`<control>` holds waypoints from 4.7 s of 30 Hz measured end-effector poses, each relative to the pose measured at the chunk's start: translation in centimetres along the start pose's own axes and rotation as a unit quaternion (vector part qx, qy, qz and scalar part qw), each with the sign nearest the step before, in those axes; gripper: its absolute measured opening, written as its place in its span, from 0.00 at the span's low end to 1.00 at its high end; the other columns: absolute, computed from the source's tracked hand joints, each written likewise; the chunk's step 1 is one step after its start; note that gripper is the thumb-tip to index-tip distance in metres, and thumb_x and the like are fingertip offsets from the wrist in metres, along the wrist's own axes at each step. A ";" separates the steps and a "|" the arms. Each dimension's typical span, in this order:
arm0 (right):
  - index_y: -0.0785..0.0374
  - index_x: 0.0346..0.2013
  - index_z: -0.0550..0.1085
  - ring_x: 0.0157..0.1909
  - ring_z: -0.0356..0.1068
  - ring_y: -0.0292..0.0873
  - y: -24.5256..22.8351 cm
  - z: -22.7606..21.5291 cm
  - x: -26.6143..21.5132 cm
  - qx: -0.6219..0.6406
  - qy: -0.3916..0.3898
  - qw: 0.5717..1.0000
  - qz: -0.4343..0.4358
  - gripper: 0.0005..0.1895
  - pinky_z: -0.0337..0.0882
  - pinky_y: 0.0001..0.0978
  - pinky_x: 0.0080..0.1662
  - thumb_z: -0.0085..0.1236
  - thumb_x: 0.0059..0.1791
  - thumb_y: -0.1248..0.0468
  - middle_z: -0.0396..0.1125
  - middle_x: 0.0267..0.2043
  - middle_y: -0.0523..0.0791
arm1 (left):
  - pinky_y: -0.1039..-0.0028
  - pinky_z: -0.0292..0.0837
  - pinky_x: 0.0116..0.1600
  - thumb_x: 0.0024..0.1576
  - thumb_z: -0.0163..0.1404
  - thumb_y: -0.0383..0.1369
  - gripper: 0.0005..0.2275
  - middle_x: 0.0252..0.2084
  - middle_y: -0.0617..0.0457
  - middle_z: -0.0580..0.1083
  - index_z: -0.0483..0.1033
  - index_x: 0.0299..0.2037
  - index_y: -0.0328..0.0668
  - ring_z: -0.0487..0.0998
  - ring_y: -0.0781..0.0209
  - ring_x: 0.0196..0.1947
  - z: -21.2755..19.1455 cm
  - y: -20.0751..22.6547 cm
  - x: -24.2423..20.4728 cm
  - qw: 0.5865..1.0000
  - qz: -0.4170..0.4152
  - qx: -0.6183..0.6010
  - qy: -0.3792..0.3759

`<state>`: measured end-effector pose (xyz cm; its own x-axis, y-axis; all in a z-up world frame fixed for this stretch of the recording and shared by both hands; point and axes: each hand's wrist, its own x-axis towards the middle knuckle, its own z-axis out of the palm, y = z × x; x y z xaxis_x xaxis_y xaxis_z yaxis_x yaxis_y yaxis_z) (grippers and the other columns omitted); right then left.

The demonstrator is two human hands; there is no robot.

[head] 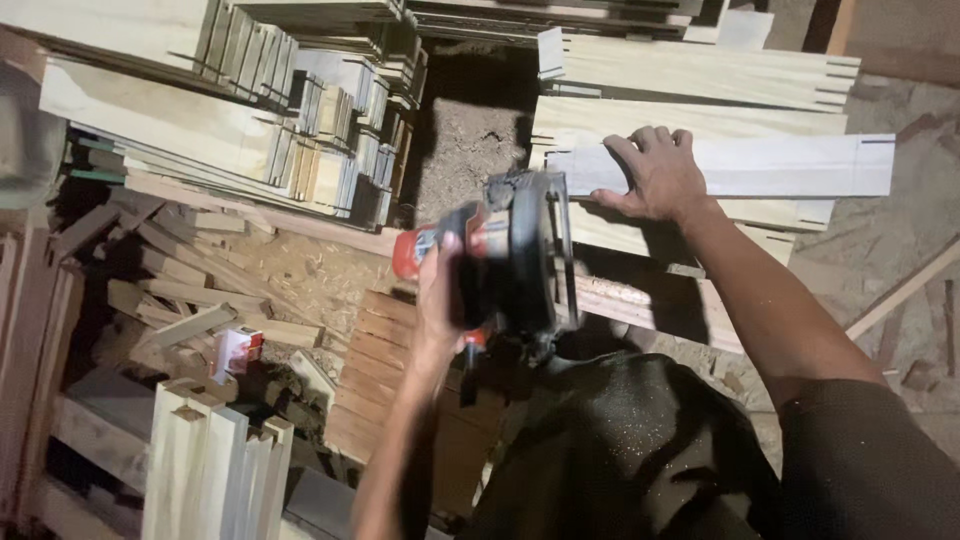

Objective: The person uses a circular saw to cut multiple wooden planks in a workshop. They position each plank, cut it, and then move the cut piece aside to continue with the next one.

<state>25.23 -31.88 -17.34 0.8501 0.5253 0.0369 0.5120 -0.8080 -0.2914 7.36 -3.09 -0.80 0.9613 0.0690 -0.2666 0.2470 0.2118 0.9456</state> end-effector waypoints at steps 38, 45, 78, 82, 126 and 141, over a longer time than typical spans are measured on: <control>0.45 0.67 0.66 0.55 0.64 0.55 0.8 0.4 1.0 -0.008 -0.039 0.999 0.003 0.49 0.59 0.55 0.55 0.42 0.43 0.20 0.66 0.50 0.56 | 0.78 0.70 0.29 0.63 0.39 0.54 0.30 0.25 0.61 0.70 0.67 0.65 0.36 0.72 0.71 0.22 2.8 0.2 6.7 0.998 -0.022 0.058 -0.031; 0.44 0.69 0.65 0.53 0.64 0.54 0.8 0.6 0.8 -0.016 -0.051 0.999 0.006 0.50 0.59 0.55 0.54 0.39 0.44 0.18 0.66 0.48 0.55 | 0.80 0.61 0.24 0.66 0.41 0.56 0.33 0.23 0.62 0.66 0.69 0.67 0.31 0.65 0.73 0.20 2.6 -0.1 6.7 0.998 -0.026 0.056 -0.013; 0.45 0.69 0.65 0.51 0.64 0.53 0.6 0.3 1.0 -0.040 -0.057 0.998 0.009 0.49 0.60 0.54 0.54 0.36 0.45 0.20 0.66 0.46 0.55 | 0.76 0.73 0.48 0.66 0.40 0.51 0.29 0.46 0.51 0.76 0.71 0.64 0.30 0.75 0.67 0.42 3.0 0.4 7.8 0.998 -0.001 0.061 -0.015; 0.46 0.68 0.65 0.50 0.64 0.53 0.5 0.2 1.0 -0.046 -0.069 0.996 0.011 0.50 0.60 0.54 0.53 0.38 0.44 0.19 0.65 0.45 0.55 | 0.72 0.72 0.57 0.67 0.41 0.50 0.28 0.54 0.47 0.76 0.70 0.64 0.29 0.75 0.62 0.51 2.8 0.3 8.2 0.999 0.009 0.035 -0.028; 0.46 0.69 0.63 0.52 0.64 0.52 0.4 -0.4 1.2 -0.053 -0.063 0.997 0.002 0.48 0.60 0.52 0.54 0.37 0.45 0.21 0.65 0.47 0.54 | 0.74 0.71 0.39 0.71 0.44 0.47 0.20 0.36 0.55 0.74 0.74 0.50 0.32 0.73 0.67 0.33 1.6 -0.9 11.8 1.000 -0.016 0.005 -0.001; 0.46 0.69 0.62 0.51 0.63 0.52 0.4 -0.8 1.4 -0.059 -0.070 0.996 -0.002 0.48 0.59 0.52 0.55 0.36 0.45 0.22 0.65 0.48 0.53 | 0.71 0.70 0.41 0.69 0.42 0.49 0.22 0.33 0.53 0.71 0.77 0.49 0.34 0.70 0.63 0.33 1.6 -0.6 13.3 0.998 -0.011 0.056 -0.001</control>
<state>26.73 -31.69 -16.62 0.8272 0.5534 -0.0976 0.5327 -0.8275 -0.1773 20.16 -3.83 -4.59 0.9559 0.0634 -0.2869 0.2796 0.1034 0.9545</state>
